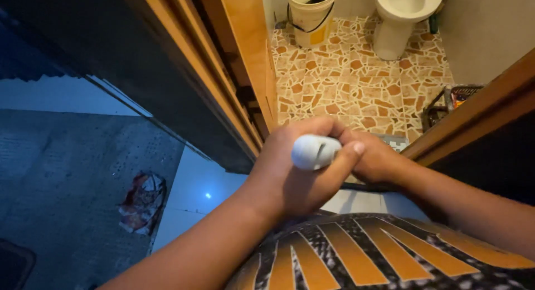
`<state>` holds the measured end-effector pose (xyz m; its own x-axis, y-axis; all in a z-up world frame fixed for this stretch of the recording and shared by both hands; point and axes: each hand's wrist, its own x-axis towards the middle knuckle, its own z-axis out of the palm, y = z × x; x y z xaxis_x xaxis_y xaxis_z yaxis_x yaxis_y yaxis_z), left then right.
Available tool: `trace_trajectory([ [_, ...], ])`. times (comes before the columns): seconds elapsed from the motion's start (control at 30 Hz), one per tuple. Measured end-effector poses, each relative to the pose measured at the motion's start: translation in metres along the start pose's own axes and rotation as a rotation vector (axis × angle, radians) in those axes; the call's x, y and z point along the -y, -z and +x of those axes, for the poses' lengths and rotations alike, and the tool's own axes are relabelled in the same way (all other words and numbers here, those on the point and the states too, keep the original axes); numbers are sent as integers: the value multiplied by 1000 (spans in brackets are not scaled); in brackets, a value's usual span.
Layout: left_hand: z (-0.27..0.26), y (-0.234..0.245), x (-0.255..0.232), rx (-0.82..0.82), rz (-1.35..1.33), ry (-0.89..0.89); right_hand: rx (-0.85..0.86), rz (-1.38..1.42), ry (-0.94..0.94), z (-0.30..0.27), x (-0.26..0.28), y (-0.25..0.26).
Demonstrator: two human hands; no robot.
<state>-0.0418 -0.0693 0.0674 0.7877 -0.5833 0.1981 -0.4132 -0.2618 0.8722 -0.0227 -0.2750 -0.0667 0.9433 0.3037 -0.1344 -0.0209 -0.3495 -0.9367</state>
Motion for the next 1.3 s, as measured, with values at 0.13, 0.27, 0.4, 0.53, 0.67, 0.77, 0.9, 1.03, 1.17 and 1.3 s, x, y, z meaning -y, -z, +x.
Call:
trace_trajectory([
  [0.13, 23, -27, 13, -88, 22, 23, -50, 43, 27, 11, -38, 32],
  [0.27, 31, -48, 37, -51, 36, -113, 55, 2, 73, 29, -86, 56],
  [0.4, 25, -52, 46, -76, 85, -150, 117, 228, -10, 37, -112, 59],
  [0.53, 21, -36, 41, -9, 114, -193, 54, 259, 71, 35, -136, 39],
  [0.67, 23, -32, 48, 14, 144, -200, -41, 242, 162, 18, -149, 37],
  [0.77, 46, -46, 80, -17, 112, -260, -268, -45, 211, 20, -146, 42],
  [0.9, 89, -61, 116, -96, 70, -256, -542, -86, 117, 35, -105, 31],
  [1.03, 91, -47, 112, -9, 106, -253, -487, -11, 34, 44, -82, 32],
  [1.17, 72, -31, 106, -64, 39, -237, -335, -194, 87, 49, -59, 23],
  [1.3, 74, -40, 99, -131, 5, -101, -270, -279, 54, 50, -54, 36],
])
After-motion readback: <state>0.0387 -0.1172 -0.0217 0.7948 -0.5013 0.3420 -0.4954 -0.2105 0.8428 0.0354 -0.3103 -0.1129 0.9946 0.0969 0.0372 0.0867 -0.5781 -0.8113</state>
